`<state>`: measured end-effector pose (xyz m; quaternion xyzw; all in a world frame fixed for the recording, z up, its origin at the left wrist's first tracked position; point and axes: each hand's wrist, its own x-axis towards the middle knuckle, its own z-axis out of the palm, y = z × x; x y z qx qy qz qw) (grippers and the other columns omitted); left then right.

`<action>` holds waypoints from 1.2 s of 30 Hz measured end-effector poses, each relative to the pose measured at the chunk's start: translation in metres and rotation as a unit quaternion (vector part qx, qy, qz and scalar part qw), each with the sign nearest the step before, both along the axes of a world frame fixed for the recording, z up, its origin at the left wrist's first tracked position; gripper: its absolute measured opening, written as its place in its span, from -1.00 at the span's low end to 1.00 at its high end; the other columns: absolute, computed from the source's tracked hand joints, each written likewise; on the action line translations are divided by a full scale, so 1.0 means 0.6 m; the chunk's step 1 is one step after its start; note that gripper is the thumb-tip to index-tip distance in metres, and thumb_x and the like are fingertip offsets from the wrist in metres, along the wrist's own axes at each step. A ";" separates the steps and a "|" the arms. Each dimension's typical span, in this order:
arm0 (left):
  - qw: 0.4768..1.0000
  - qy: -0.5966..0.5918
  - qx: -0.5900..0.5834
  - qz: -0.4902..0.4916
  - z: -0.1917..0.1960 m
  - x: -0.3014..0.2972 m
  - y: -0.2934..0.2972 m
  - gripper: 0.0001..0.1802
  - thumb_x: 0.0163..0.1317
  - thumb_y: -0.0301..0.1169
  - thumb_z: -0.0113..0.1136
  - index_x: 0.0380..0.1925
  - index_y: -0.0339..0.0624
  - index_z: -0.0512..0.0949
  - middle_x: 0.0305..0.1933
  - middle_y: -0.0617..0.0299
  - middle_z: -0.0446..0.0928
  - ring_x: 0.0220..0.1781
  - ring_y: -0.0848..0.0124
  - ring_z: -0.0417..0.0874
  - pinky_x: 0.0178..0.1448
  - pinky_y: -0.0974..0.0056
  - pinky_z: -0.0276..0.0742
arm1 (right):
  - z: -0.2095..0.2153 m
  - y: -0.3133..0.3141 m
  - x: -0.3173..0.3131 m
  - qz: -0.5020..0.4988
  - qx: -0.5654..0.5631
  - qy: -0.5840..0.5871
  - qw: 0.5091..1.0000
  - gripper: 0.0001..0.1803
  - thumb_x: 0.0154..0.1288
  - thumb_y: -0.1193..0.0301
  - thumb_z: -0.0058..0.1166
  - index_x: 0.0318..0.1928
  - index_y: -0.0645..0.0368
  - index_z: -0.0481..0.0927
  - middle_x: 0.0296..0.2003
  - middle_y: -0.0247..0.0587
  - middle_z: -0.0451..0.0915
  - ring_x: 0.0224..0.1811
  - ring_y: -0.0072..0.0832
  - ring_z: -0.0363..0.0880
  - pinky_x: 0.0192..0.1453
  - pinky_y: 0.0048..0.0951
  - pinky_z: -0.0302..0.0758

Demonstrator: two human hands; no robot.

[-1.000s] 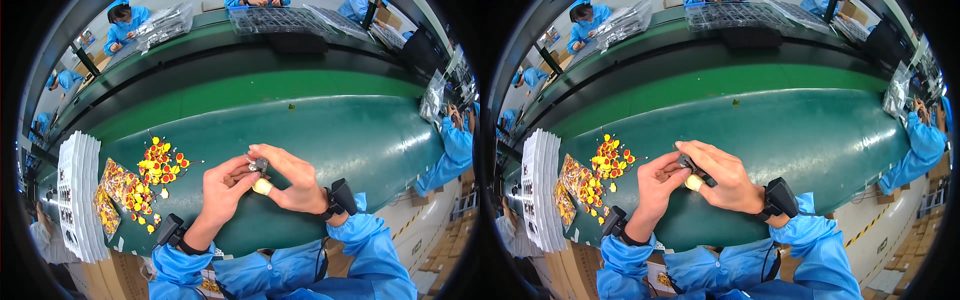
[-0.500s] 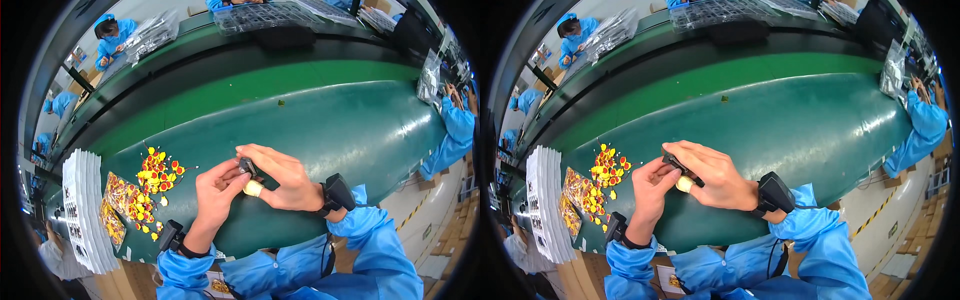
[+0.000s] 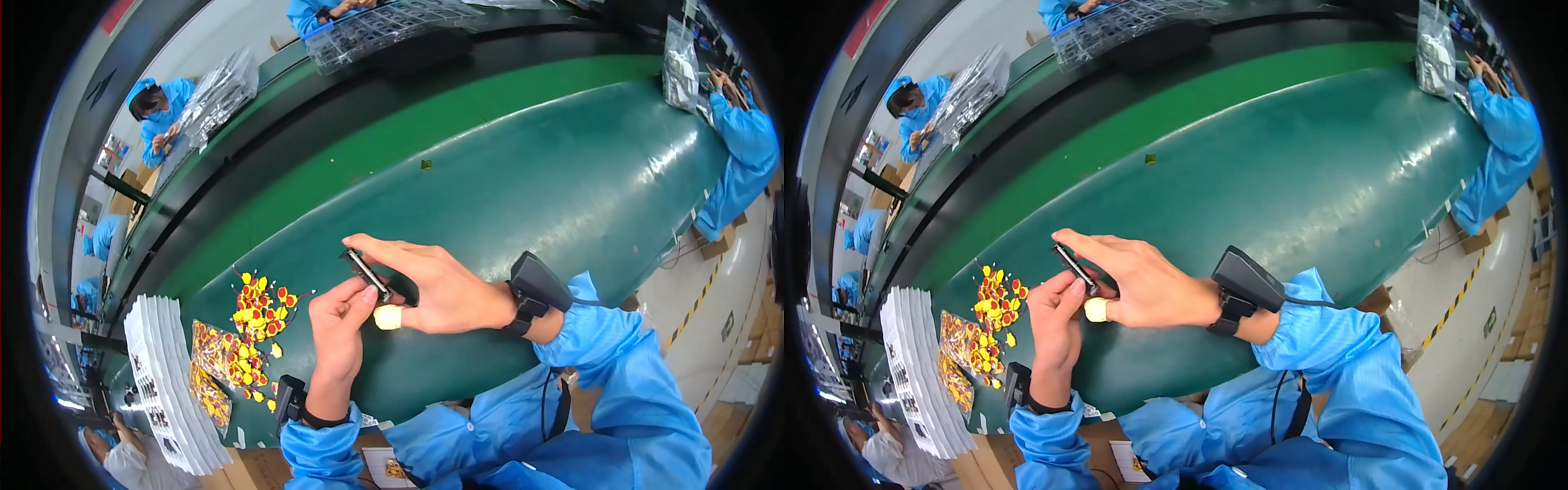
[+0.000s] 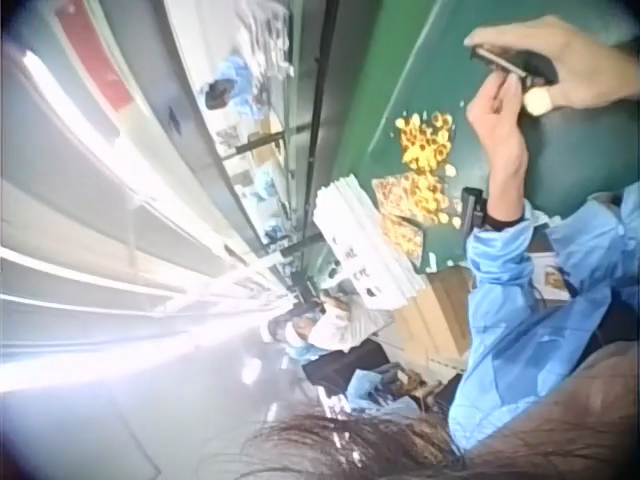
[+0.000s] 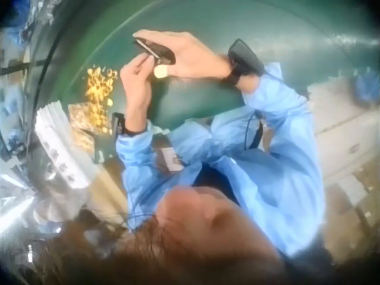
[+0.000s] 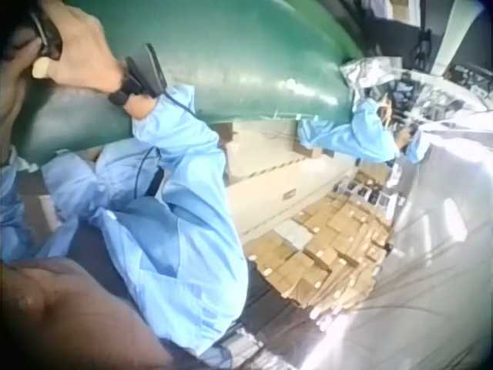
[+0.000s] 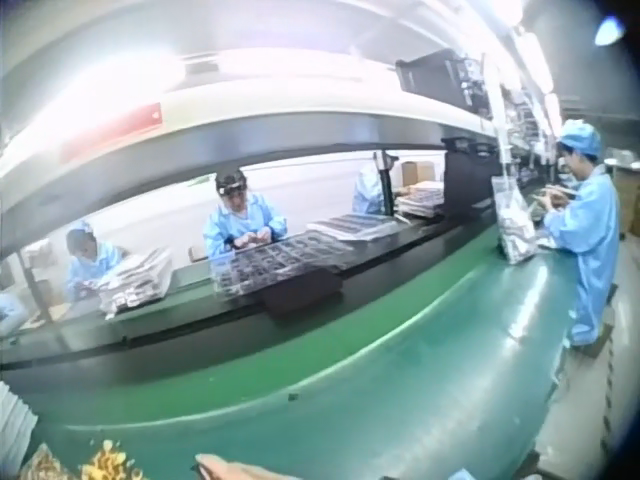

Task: The recorder is seen assembling small electronic components, including attaching parts to a plastic housing and placing them into boxes on a factory production line.

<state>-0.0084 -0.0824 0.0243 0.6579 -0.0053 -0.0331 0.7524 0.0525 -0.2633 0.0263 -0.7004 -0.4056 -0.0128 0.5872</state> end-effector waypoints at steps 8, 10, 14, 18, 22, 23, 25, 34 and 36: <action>1.000 -0.017 -0.008 -0.004 -0.010 0.013 0.004 -0.71 0.39 -0.46 0.14 -0.05 -0.53 0.58 -0.08 0.09 0.65 -0.07 0.40 0.64 0.07 0.31 0.50 | -0.024 -0.005 0.025 0.001 0.052 -0.059 0.997 -0.19 -0.10 0.43 0.28 0.27 0.26 0.35 -0.16 0.08 0.59 -0.10 0.07 0.61 -0.05 -0.05 0.52; 0.999 -0.005 0.031 -0.010 -0.008 0.009 0.022 -0.64 0.46 -0.36 0.05 0.06 -0.46 0.52 0.02 0.13 0.60 0.07 0.40 0.58 0.19 0.27 0.43 | -0.029 0.020 0.027 -0.003 0.089 -0.065 0.994 -0.31 -0.21 0.43 0.27 0.07 0.26 0.43 -0.42 0.04 0.60 -0.26 0.09 0.61 -0.23 0.01 0.49; 0.988 -0.096 0.121 -0.014 -0.097 0.008 0.143 -0.41 0.45 -0.33 -0.18 0.40 -0.42 0.17 0.48 -0.08 0.09 0.44 0.01 0.28 0.51 0.01 0.20 | -0.018 0.010 0.029 0.010 -0.004 -0.080 0.997 -0.43 -0.21 0.40 0.21 -0.10 0.36 0.38 -0.50 0.14 0.53 -0.31 0.15 0.58 -0.30 0.03 0.49; 0.979 -0.069 0.185 0.043 -0.059 0.027 0.027 -0.46 0.44 -0.33 -0.16 0.34 -0.42 0.20 0.41 -0.07 0.13 0.38 0.02 0.30 0.45 0.02 0.22 | -0.034 -0.073 -0.030 -0.006 0.059 -0.042 0.997 -0.04 -0.04 -0.20 0.05 0.09 0.46 0.30 -0.41 0.30 0.52 -0.29 0.21 0.56 -0.27 0.07 0.50; 0.966 -0.066 0.240 0.074 -0.045 0.031 -0.030 -0.50 0.43 -0.33 -0.13 0.28 -0.41 0.24 0.35 -0.06 0.17 0.31 0.03 0.32 0.39 0.03 0.24 | -0.040 -0.112 -0.058 0.015 0.149 -0.033 0.988 0.16 0.05 -0.46 -0.02 0.18 0.49 0.27 -0.36 0.36 0.52 -0.27 0.24 0.55 -0.25 0.10 0.50; 0.963 -0.064 0.250 0.076 -0.042 0.033 -0.036 -0.51 0.43 -0.33 -0.13 0.26 -0.41 0.24 0.33 -0.06 0.18 0.30 0.04 0.33 0.37 0.03 0.25 | -0.039 -0.115 -0.060 0.009 0.155 -0.034 0.987 0.15 0.05 -0.45 -0.02 0.17 0.49 0.27 -0.37 0.36 0.52 -0.27 0.24 0.55 -0.25 0.10 0.50; 0.959 -0.066 0.265 0.076 -0.039 0.038 -0.049 -0.53 0.42 -0.33 -0.11 0.23 -0.41 0.26 0.30 -0.06 0.20 0.27 0.04 0.34 0.34 0.03 0.26 | -0.035 -0.122 -0.062 -0.001 0.164 -0.036 0.986 0.13 0.05 -0.43 0.00 0.16 0.48 0.27 -0.38 0.35 0.52 -0.28 0.24 0.56 -0.26 0.10 0.50; 0.947 -0.074 0.305 0.076 -0.019 0.047 -0.076 -0.61 0.40 -0.33 -0.06 0.10 -0.39 0.34 0.15 -0.03 0.28 0.12 0.07 0.39 0.20 0.05 0.31 | -0.035 -0.164 -0.097 -0.013 0.204 -0.045 0.978 0.03 0.05 -0.34 0.05 0.11 0.45 0.29 -0.42 0.31 0.53 -0.31 0.23 0.57 -0.29 0.10 0.50; 0.944 -0.076 0.310 0.083 -0.014 0.048 -0.076 -0.63 0.40 -0.33 -0.04 0.07 -0.39 0.35 0.11 -0.03 0.30 0.09 0.07 0.40 0.17 0.06 0.32 | -0.035 -0.162 -0.098 -0.014 0.206 -0.045 0.977 0.01 0.05 -0.32 0.06 0.10 0.44 0.30 -0.42 0.30 0.53 -0.32 0.22 0.57 -0.30 0.10 0.50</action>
